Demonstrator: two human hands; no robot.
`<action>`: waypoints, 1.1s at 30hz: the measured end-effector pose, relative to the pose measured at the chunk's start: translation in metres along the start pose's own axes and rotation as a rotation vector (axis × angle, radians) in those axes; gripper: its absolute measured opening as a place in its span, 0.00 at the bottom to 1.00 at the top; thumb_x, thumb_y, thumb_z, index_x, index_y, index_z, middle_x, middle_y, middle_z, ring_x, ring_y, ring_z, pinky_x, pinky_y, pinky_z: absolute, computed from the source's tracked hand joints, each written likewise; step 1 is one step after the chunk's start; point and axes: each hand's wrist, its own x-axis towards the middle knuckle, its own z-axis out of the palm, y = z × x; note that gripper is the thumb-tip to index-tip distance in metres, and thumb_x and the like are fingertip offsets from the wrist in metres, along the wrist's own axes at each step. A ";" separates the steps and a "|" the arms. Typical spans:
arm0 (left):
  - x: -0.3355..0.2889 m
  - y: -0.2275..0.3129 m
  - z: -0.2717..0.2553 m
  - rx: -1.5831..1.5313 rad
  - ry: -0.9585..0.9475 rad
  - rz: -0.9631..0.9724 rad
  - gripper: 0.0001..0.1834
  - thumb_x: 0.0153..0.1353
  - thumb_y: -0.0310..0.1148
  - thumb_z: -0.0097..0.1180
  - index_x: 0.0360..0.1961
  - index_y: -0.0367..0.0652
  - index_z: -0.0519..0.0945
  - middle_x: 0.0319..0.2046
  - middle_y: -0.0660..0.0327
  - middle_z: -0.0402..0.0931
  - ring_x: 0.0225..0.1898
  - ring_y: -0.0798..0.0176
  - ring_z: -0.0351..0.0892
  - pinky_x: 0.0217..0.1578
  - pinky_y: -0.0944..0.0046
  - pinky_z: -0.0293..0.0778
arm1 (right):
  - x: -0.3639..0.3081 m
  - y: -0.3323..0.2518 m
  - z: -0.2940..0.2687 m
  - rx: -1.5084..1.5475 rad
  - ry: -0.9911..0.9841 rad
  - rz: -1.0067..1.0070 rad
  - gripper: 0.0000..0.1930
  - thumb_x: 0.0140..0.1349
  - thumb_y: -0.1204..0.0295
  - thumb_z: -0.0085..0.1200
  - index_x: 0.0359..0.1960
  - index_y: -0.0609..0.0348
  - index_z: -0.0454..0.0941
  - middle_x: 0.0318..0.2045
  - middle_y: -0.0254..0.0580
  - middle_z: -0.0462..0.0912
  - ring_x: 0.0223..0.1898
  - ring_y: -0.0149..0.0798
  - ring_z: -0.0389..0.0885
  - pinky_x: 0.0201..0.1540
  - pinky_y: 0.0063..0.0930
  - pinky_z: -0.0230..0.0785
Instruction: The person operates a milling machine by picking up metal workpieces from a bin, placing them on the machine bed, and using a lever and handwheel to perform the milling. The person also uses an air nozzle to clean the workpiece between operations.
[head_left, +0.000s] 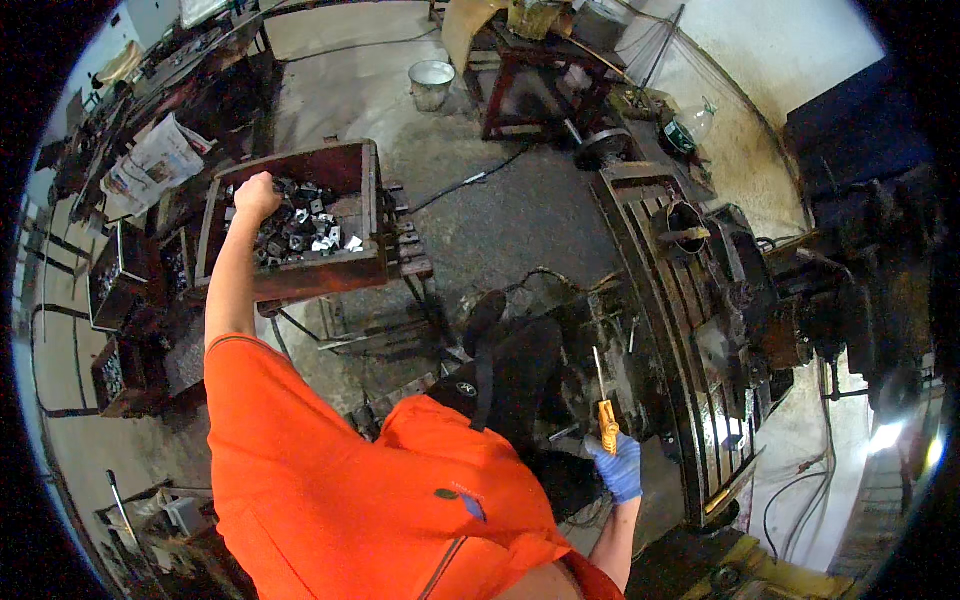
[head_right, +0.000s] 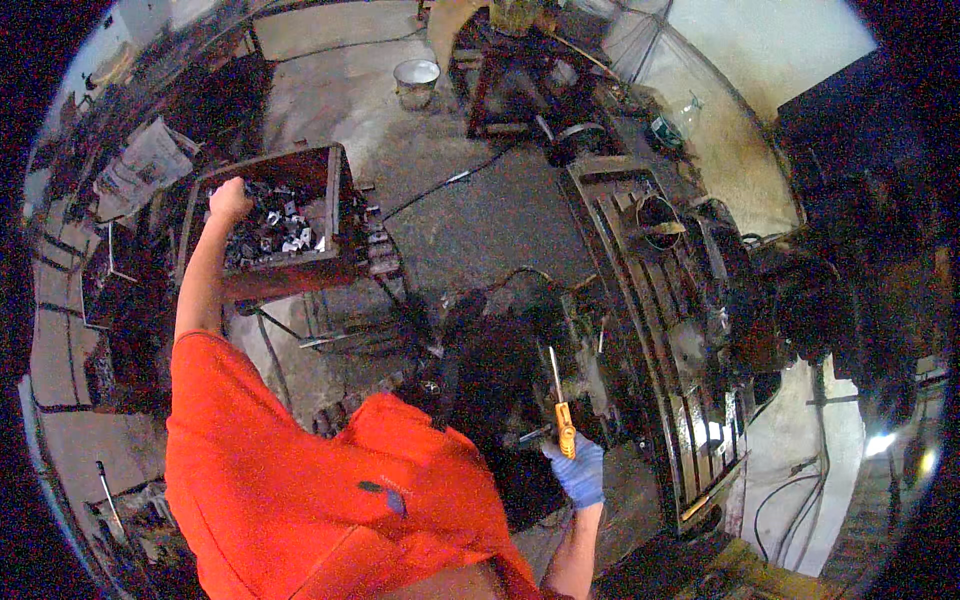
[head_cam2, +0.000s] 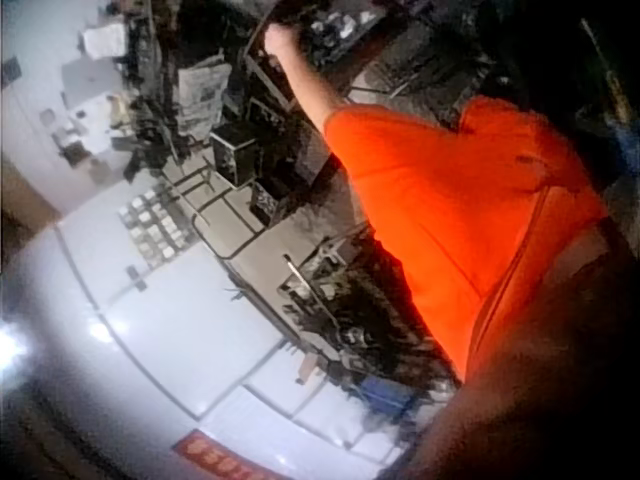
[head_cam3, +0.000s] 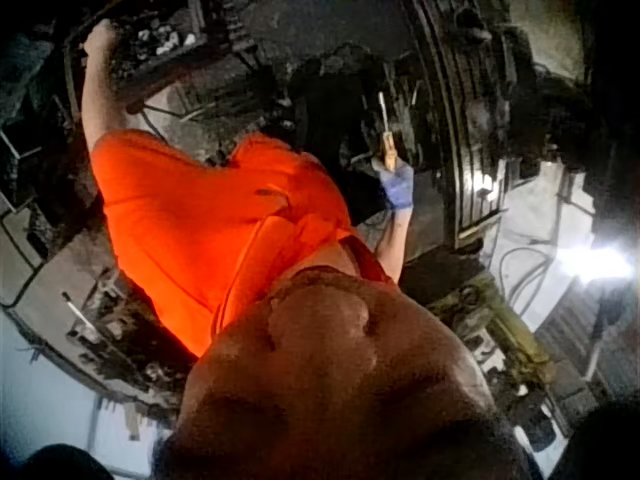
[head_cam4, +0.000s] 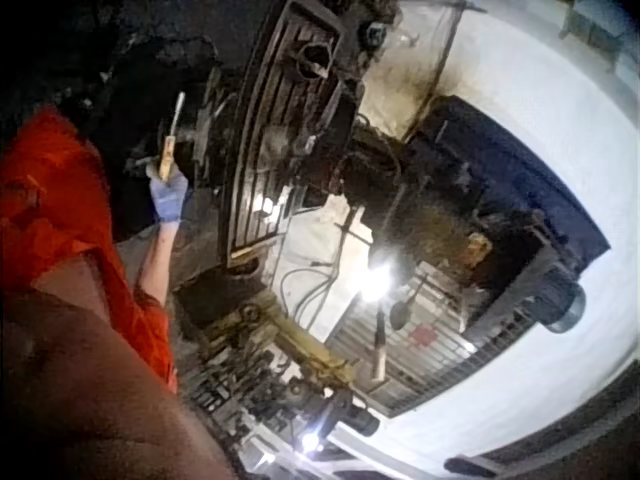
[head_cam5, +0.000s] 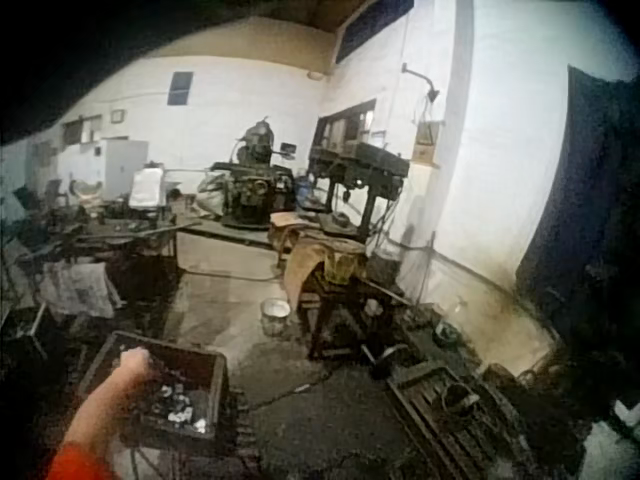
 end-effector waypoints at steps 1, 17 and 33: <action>-0.001 0.000 -0.001 -0.011 0.001 -0.014 0.19 0.45 0.42 0.59 0.36 0.41 0.76 0.38 0.52 0.76 0.41 0.51 0.75 0.41 0.55 0.72 | -0.002 -0.003 0.000 0.028 0.011 0.006 0.12 0.47 0.68 0.62 0.28 0.63 0.75 0.19 0.31 0.74 0.22 0.25 0.67 0.25 0.24 0.63; -0.133 0.259 -0.072 -2.184 -0.648 0.300 0.34 0.40 0.27 0.65 0.49 0.25 0.65 0.37 0.50 0.74 0.35 0.60 0.76 0.38 0.64 0.71 | -0.005 -0.001 0.001 0.058 0.001 -0.074 0.12 0.48 0.67 0.61 0.20 0.60 0.73 0.15 0.26 0.69 0.19 0.22 0.63 0.21 0.21 0.56; -0.212 0.400 -0.073 -2.216 -1.409 0.456 0.09 0.56 0.29 0.51 0.37 0.39 0.67 0.29 0.57 0.73 0.28 0.56 0.79 0.38 0.51 0.76 | -0.018 -0.045 -0.038 -0.194 0.092 0.016 0.19 0.47 0.55 0.56 0.35 0.54 0.77 0.27 0.49 0.79 0.29 0.47 0.79 0.30 0.34 0.68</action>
